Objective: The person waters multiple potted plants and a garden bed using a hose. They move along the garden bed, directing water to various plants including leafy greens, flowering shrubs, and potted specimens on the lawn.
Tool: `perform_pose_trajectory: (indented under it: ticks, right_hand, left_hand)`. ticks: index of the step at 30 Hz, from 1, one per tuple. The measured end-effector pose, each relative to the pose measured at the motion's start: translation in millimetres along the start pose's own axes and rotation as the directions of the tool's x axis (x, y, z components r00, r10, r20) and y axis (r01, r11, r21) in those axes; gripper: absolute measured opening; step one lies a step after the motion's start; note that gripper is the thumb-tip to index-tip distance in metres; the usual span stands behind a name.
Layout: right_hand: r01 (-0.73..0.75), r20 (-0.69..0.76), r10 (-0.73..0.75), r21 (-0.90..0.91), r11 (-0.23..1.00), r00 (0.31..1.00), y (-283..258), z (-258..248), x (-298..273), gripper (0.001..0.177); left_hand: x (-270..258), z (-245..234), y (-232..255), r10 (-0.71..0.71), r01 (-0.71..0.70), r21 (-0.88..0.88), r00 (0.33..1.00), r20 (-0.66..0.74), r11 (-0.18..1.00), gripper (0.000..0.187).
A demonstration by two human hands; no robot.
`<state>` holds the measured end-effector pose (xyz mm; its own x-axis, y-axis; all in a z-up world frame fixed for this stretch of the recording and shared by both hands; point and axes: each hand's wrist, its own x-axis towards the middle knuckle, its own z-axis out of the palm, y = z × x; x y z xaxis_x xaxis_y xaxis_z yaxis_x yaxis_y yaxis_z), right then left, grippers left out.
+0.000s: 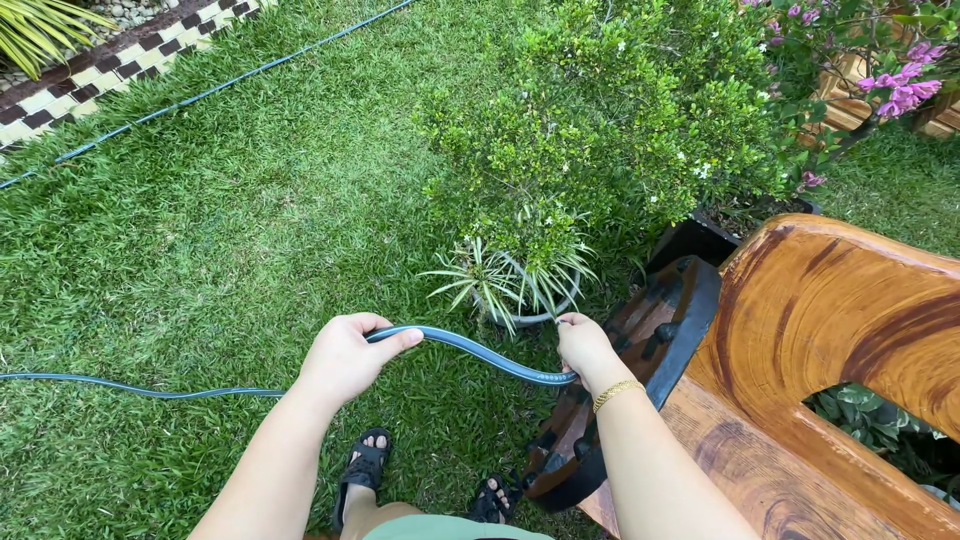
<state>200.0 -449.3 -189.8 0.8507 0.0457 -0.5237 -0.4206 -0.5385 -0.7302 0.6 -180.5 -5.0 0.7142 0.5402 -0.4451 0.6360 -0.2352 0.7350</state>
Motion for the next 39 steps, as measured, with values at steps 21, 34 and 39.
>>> perform_pose_trajectory:
  ticks: [21,34,39]
  right_hand:
    - [0.218,0.256,0.047,-0.894,0.391,0.966,57.9,-35.1,48.4,0.026]
    - [-0.382,-0.026,0.385,-0.215,0.899,0.922,-20.7,-62.8,-43.0,0.044]
    - [-0.349,-0.040,0.349,-0.214,0.912,0.936,-21.3,-75.0,-34.2,0.041]
  left_hand:
    - [-12.4,21.1,12.4,-0.025,0.008,0.124,0.990,0.136,0.992,0.032]
    - [-7.7,42.3,21.5,-0.118,0.029,0.394,0.972,0.204,0.919,0.041]
    - [-11.6,49.5,31.8,-0.108,0.017,0.392,0.972,0.210,0.920,0.042]
